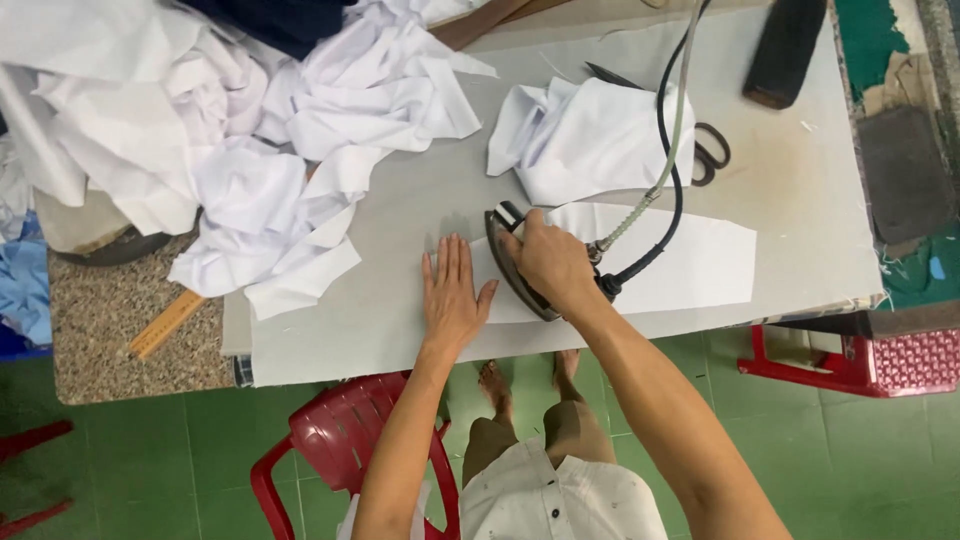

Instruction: The person irons white fabric pieces on a work table, then uses shears to trim the edges. They repeat this process with multiple fabric pieces, folding and pressing them before cutting.

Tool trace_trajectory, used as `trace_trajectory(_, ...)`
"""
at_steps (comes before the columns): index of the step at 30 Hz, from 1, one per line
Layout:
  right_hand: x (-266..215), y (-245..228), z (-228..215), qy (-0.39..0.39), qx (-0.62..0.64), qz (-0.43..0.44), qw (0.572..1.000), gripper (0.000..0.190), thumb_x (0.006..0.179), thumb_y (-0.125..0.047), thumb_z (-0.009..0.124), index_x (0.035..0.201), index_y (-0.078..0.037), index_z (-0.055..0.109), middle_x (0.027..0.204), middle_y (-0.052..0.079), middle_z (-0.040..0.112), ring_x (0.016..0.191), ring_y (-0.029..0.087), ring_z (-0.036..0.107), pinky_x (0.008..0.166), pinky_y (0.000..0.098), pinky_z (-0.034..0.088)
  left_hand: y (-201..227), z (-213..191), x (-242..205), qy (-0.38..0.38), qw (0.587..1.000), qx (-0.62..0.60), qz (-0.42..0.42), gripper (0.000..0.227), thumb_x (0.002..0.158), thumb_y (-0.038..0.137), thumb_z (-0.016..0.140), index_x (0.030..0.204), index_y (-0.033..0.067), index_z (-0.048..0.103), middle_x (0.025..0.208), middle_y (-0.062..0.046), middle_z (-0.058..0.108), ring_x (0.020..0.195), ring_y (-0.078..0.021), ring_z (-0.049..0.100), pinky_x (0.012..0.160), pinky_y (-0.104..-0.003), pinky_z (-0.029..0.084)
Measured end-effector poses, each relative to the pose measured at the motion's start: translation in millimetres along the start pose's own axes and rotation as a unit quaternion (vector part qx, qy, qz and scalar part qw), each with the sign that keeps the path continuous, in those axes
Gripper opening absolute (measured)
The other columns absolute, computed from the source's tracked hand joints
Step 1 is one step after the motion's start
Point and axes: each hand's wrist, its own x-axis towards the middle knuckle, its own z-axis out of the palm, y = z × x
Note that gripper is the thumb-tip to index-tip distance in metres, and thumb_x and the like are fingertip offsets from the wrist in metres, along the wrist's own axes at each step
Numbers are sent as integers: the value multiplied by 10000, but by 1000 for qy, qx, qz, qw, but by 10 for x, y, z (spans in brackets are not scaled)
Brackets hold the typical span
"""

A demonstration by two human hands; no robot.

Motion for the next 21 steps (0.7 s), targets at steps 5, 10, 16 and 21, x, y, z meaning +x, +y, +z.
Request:
trace_trajectory(5, 129, 764, -246, 24, 9, 47, 999, 485, 1061, -498, 448, 1057, -25, 550, 852, 270, 719, 838, 437, 757, 692, 524, 613, 102, 51, 170, -65, 996, 65, -11, 811, 1037, 575, 415, 1577, -23, 326, 1665, -234, 271, 1562, -355, 210, 1260, -591, 34)
trace_trajectory(10, 149, 1162, -429, 44, 26, 61, 997, 474, 1069, -482, 459, 1022, -21, 558, 814, 276, 714, 808, 446, 755, 673, 516, 613, 127, 49, 186, -87, 992, 85, -15, 808, 1044, 580, 361, 1587, -15, 301, 1663, -243, 274, 1561, -363, 211, 1255, -592, 38)
trace_trajectory(16, 106, 1499, -461, 70, 21, 68, 995, 440, 1068, -456, 476, 1008, -30, 570, 781, 261, 709, 767, 421, 760, 637, 502, 613, 174, 58, 196, -98, 991, 91, -22, 820, 1048, 599, 327, 1591, -14, 295, 1664, -248, 270, 1563, -364, 205, 1259, -583, 26)
trace_trajectory(21, 42, 1858, -442, 71, 22, 96, 993, 473, 1070, -473, 472, 1021, -13, 572, 779, 280, 705, 769, 442, 755, 640, 513, 617, 164, 100, 176, -104, 989, 99, -33, 810, 1053, 591, 316, 1611, 7, 254, 1694, -218, 206, 1577, -341, 152, 1265, -554, -14)
